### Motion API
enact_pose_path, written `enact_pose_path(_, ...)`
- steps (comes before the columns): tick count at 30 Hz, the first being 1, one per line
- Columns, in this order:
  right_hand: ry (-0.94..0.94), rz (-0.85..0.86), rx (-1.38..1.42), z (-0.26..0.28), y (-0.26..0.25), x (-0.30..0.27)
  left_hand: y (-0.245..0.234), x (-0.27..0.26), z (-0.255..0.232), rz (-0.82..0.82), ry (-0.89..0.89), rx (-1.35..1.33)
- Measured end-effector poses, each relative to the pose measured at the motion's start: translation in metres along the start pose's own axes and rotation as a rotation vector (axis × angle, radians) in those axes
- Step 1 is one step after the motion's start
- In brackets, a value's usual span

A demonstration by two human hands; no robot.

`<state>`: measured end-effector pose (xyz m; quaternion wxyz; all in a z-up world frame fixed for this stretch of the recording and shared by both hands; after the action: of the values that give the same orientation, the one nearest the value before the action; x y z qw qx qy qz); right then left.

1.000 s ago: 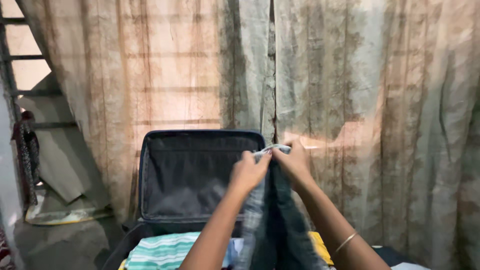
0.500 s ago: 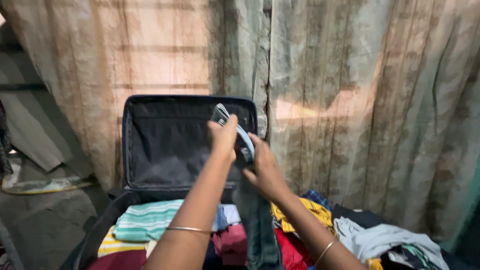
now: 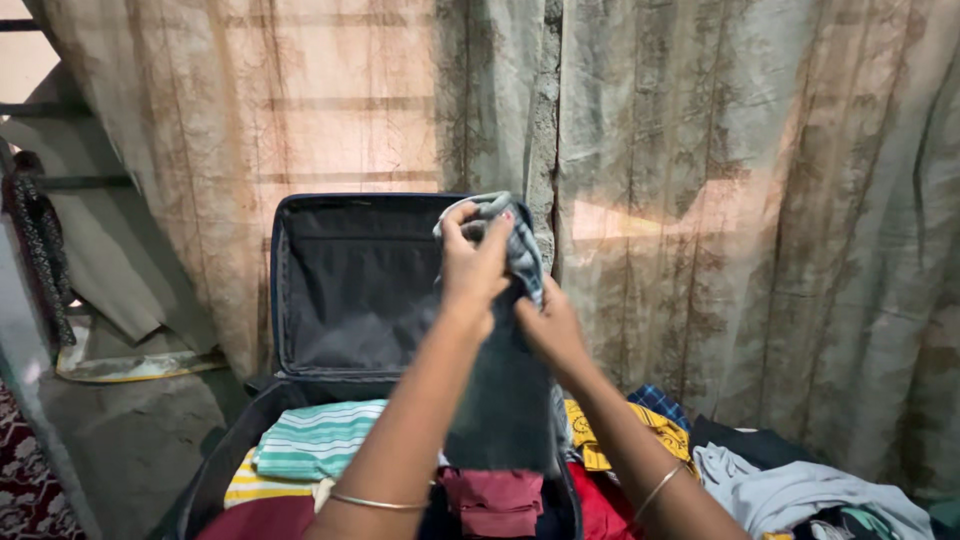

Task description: The person picks up several garments from a pile, smooths them out, folds them into rectangular shapes, and stacks them inside an open suitcase.

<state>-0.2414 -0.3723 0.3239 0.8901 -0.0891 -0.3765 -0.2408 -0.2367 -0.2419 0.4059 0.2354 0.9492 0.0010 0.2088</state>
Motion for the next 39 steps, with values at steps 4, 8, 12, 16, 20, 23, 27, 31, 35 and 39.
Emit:
enact_pose_path(4, 0.39, -0.066, 0.132, -0.01, -0.027, 0.021, -0.064, 0.023, 0.02, 0.203, 0.164, 0.037)
enact_pose_path(8, 0.719, -0.029, 0.315, -0.021, -0.035, 0.037, -0.119, 0.006, 0.093, 0.136, -0.361, 0.447)
enact_pose_path(12, 0.87, 0.114, 0.622, -0.04, -0.04, 0.04, -0.113, -0.04, 0.128, 0.525, -0.863, 0.269)
enact_pose_path(16, 0.896, 0.097, 0.727, -0.071, -0.063, 0.039, -0.096, -0.018, 0.128, 0.465, -0.695, -0.24)
enact_pose_path(20, 0.981, -0.11, 0.583, -0.112, -0.076, -0.008, -0.097, 0.015, 0.155, 0.475, -0.527, -0.19)
enact_pose_path(23, 1.048, -0.018, 0.485, -0.121, -0.079, -0.051, -0.092, 0.021, 0.179, 0.207, -0.606, -0.198)
enact_pose_path(27, 0.69, 0.016, 0.496, -0.087, -0.089, -0.042, -0.103, 0.015, 0.155, 0.294, -0.469, -0.203)
enact_pose_path(31, 0.649, -0.014, 0.423, -0.063, -0.086, -0.045, -0.114, 0.008, 0.13, 0.441, -0.266, 0.004)
enact_pose_path(35, 0.615, 0.169, 0.189, -0.053, -0.081, -0.049, -0.133, 0.012, 0.126, 0.128, -0.259, 0.367)
enact_pose_path(39, 0.646, 0.115, 0.382, -0.044, -0.086, -0.033, -0.147, 0.011, 0.108, 0.024, -0.307, 0.326)
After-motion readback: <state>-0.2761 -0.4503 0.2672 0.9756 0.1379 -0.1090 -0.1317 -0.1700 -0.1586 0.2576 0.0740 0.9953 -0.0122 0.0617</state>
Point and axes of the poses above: each hand's wrist, its own x-axis towards the middle knuckle, its own y-axis out of the palm, z = x × y, the point moved 2 cm from there along x, towards the middle knuckle, and after that the axes turned 9 degrees about -z, right-handed, at the moved point
